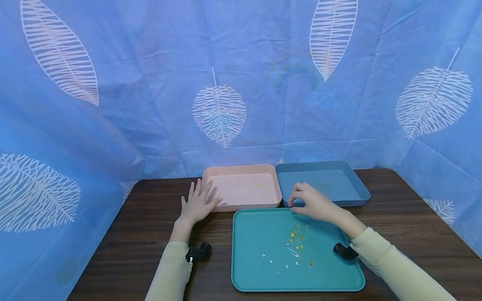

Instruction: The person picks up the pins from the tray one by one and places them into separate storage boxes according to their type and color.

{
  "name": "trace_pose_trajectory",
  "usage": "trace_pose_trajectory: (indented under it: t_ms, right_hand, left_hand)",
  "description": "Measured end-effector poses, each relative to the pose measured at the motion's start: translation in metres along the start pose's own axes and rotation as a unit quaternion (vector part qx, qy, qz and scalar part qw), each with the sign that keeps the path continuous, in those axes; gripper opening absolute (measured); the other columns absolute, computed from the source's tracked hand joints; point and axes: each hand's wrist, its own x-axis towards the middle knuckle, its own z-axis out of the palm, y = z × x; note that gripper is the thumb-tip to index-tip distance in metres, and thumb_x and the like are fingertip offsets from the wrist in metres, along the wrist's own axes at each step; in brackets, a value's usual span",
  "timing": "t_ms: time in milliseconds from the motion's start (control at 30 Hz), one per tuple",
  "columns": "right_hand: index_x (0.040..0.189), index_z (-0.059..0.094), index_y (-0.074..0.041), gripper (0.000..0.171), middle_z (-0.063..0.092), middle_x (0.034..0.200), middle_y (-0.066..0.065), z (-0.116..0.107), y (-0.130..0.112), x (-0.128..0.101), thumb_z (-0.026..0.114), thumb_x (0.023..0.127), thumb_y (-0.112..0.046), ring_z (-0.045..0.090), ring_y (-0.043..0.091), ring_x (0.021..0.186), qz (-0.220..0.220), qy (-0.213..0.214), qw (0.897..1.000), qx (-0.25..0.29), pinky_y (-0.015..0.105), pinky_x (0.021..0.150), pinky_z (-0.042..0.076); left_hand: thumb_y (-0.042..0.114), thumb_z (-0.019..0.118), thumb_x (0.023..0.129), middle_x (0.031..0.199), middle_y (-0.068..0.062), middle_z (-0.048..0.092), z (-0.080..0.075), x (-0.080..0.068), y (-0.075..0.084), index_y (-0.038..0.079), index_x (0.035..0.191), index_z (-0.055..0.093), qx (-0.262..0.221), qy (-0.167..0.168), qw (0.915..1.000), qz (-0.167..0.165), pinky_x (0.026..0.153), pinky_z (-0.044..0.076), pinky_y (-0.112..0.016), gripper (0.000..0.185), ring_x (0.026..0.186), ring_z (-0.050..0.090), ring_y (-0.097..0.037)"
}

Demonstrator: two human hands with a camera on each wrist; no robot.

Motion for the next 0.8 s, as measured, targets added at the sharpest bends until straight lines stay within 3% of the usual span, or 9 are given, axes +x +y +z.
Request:
trace_pose_trajectory:
  t_ms: [300,567,800]
  right_hand:
    - [0.081,0.070,-0.018,0.012,0.051,0.088,-0.001,0.008,-0.001,-0.012,0.080,0.078,-0.011,0.037,0.009,0.081,-0.056,-0.066,0.996,-0.005,0.026,0.069,0.037]
    - [0.080,0.070,-0.023,0.012,0.047,0.089,-0.005,0.015,0.002,-0.017,0.078,0.080,-0.014,0.034,0.010,0.082,-0.026,-0.129,0.991,-0.012,0.024,0.070,0.033]
    - [0.078,0.070,-0.024,0.014,0.047,0.087,-0.007,0.021,0.004,-0.018,0.080,0.078,-0.014,0.034,0.010,0.078,-0.036,-0.122,0.991,-0.040,0.024,0.069,0.032]
  left_hand:
    - [0.071,0.045,0.090,0.166,-0.011,0.003,-0.002,-0.001,0.002,0.032,0.157,0.016,0.004,-0.006,1.0000,-0.006,0.111,0.004,-0.076,0.083,0.153,-0.008,-0.035]
    - [0.071,0.044,0.090,0.166,-0.011,0.002,-0.003,-0.001,0.002,0.032,0.157,0.015,0.008,-0.011,0.9999,-0.006,0.111,0.003,-0.077,0.083,0.153,-0.008,-0.035]
    - [0.071,0.045,0.090,0.166,-0.011,0.003,-0.002,0.000,0.002,0.031,0.157,0.016,0.003,-0.007,1.0000,-0.005,0.111,0.002,-0.077,0.083,0.153,-0.009,-0.035]
